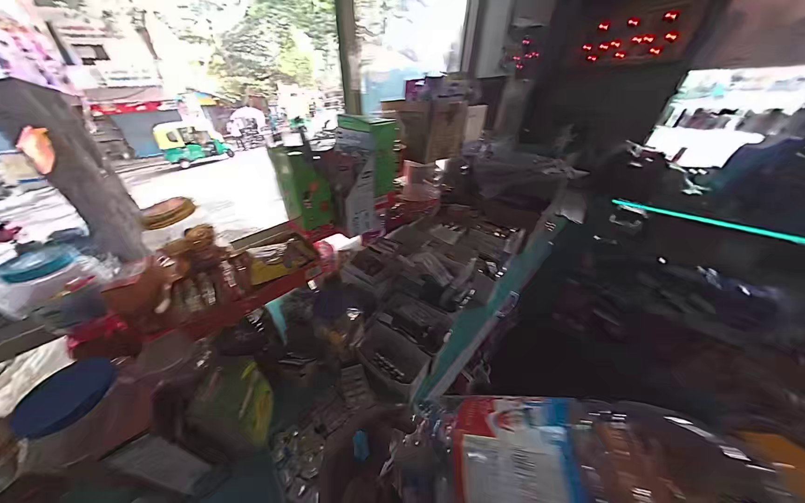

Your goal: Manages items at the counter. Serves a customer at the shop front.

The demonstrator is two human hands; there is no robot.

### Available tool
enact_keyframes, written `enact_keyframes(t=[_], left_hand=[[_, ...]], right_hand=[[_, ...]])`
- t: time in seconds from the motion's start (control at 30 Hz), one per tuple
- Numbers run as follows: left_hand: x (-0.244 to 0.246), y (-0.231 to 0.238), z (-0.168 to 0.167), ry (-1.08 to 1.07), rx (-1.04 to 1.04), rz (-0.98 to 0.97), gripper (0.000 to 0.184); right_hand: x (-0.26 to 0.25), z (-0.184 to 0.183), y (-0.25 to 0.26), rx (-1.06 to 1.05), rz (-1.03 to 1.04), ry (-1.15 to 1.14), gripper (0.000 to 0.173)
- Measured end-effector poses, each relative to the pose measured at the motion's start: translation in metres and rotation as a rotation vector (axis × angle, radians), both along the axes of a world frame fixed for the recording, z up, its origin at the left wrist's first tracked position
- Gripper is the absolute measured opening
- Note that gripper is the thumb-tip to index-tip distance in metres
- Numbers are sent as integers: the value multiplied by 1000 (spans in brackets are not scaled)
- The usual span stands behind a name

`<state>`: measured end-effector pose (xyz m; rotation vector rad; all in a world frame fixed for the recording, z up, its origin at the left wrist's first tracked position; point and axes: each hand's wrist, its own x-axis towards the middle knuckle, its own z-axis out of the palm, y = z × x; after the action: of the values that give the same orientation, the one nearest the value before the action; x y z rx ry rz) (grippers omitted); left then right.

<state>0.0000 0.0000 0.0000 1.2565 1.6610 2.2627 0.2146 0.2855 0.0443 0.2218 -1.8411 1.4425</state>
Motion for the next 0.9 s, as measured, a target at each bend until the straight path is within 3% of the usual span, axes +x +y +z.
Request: enact_keyframes(t=[0.03, 0.13, 0.23, 0.3, 0.4, 0.6, 0.73, 0.83, 0.9], left_hand=[[3, 26, -2, 81, -137, -6, 27], [6, 132, -20, 232, -694, -113, 28], [7, 269, -49, 244, -1074, -550, 33], [14, 348, -82, 236, -1103, -839, 32], [52, 444, -120, 180, -1170, -1064, 26], [163, 581, -169, 142, -1291, -1272, 25], [220, 691, -190, 354, -1354, -1503, 29], [254, 782, -210, 507, -1369, -1671, 30], [268, 853, -215, 591, -1396, -1721, 28]], right_hand=[[3, -15, -7, -53, -126, -8, 76], [49, -55, 6, 86, -472, -273, 97], [71, -95, 34, 57, -749, -453, 99], [84, -122, 61, -7, -866, -480, 96], [115, -145, 96, -86, -968, -547, 97], [181, -157, 170, -231, -1159, -697, 89], [213, -177, 241, -39, -1278, -676, 84], [236, -187, 323, 145, -1180, -704, 84], [244, -163, 386, 64, -1067, -890, 90]])
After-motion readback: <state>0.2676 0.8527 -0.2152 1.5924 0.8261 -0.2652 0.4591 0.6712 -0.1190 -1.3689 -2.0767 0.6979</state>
